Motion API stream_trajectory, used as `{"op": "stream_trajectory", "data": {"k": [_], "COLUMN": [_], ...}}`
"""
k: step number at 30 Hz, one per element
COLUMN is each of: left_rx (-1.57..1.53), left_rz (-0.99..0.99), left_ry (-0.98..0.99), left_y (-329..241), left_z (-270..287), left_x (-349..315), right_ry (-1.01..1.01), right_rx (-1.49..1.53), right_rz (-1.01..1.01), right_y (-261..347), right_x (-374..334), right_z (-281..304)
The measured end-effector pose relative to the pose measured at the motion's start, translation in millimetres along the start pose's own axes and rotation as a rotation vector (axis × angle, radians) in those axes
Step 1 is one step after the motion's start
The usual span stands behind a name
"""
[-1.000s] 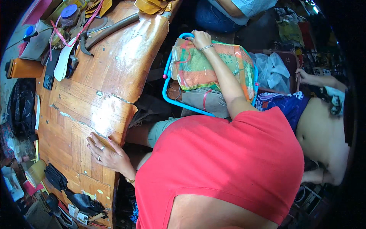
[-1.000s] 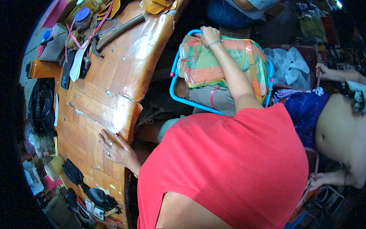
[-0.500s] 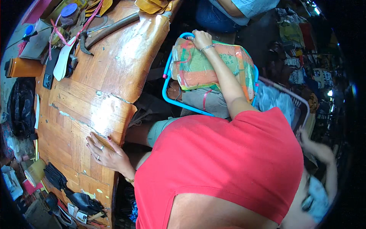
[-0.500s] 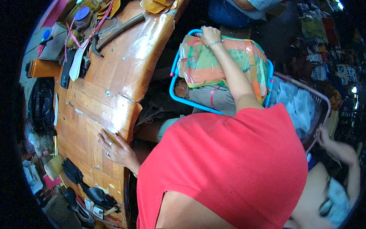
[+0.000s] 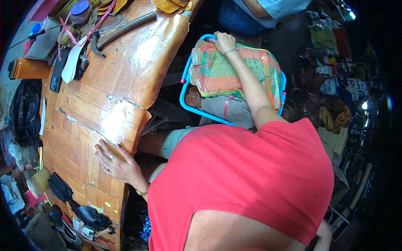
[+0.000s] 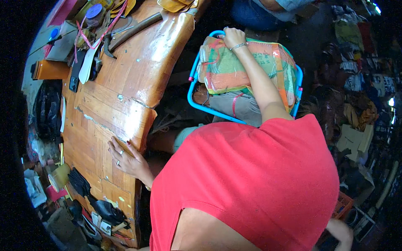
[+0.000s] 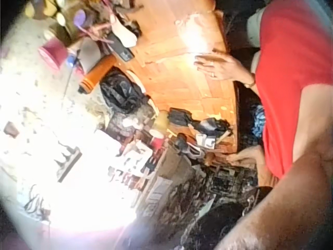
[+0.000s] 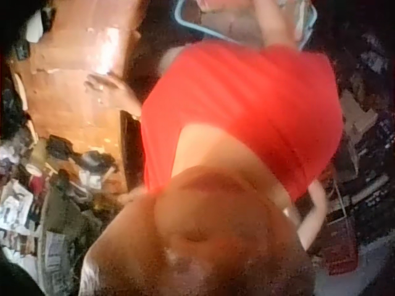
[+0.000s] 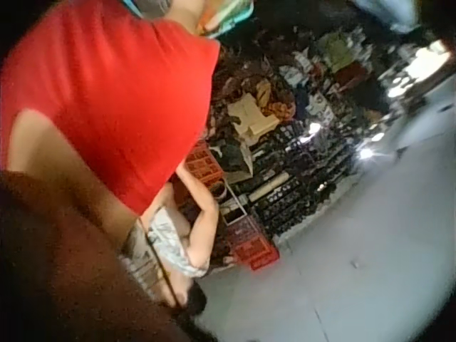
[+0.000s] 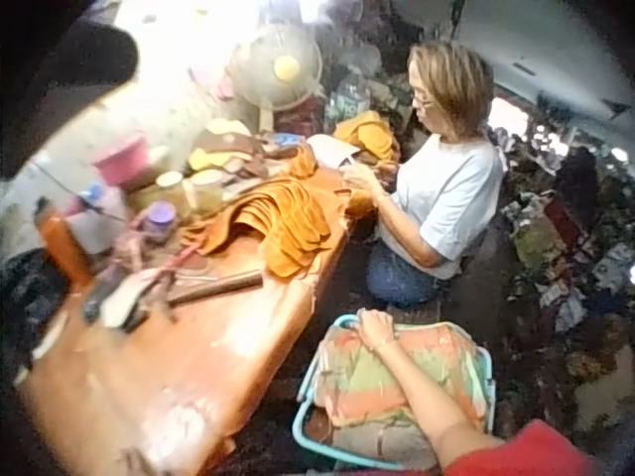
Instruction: The person sits on a low bench and sorts through a blue basket of leather pieces. They remove a mesh bag, then repeatedly pick up bundles of leather strips, separate them, and place them on the table or back into the basket.
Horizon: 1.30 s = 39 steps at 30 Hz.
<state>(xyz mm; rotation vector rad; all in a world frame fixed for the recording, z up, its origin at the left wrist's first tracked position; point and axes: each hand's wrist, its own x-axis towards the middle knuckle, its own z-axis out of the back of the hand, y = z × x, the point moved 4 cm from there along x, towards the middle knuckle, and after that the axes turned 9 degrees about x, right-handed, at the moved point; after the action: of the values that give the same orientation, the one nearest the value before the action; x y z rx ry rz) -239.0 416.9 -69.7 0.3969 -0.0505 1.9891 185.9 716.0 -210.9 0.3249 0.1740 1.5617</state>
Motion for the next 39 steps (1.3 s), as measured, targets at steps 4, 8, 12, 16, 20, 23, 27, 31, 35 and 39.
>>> {"op": "stream_trajectory", "data": {"k": [4,8,12,16,20,23,27,31,35,39], "left_rx": [-0.047,-0.395,-0.703,-1.165,-1.165,-1.150,-0.931,-0.849,-1.349,-1.706], "left_rz": [-0.004,-0.047,-0.283,-0.623,-0.649,-0.571,-0.562,-0.550,-0.351,-0.203], "left_ry": [-0.015,-0.008,-0.053,0.354,0.653,0.747,0.668,0.629,0.756,0.720], "left_y": [-1.7,-14.6,-76.8,-151.5,-212.6,-240.3,-259.0,-270.1,-280.1,-280.3], "left_z": [-2.1,15.0,49.3,37.4,-36.0,-70.0,-73.8,-71.2,-82.3,-72.8], "left_x": [-2.8,-3.8,-7.9,-13.4,-28.9,-31.8,-29.1,-42.4,-51.2,-56.4], "right_ry": [0.055,0.024,0.153,-0.036,0.010,0.056,0.213,0.312,0.253,0.184], "right_rx": [0.102,0.485,0.303,0.011,0.064,-0.002,-0.025,0.341,0.244,0.336], "right_rz": [-0.052,0.084,0.148,0.175,0.135,0.098,0.089,0.209,0.277,0.327], "right_y": [-3.7,-39.8,-47.5,-87.8,-95.7,-78.0,-68.4,-59.2,-36.0,-25.3], "right_x": [-2.2,-9.9,-45.7,-99.9,-121.4,-118.3,-93.0,-68.6,-68.4,-70.0], "right_z": [7.4,19.1,68.3,108.8,131.5,137.6,126.7,97.1,83.0,85.7]}}
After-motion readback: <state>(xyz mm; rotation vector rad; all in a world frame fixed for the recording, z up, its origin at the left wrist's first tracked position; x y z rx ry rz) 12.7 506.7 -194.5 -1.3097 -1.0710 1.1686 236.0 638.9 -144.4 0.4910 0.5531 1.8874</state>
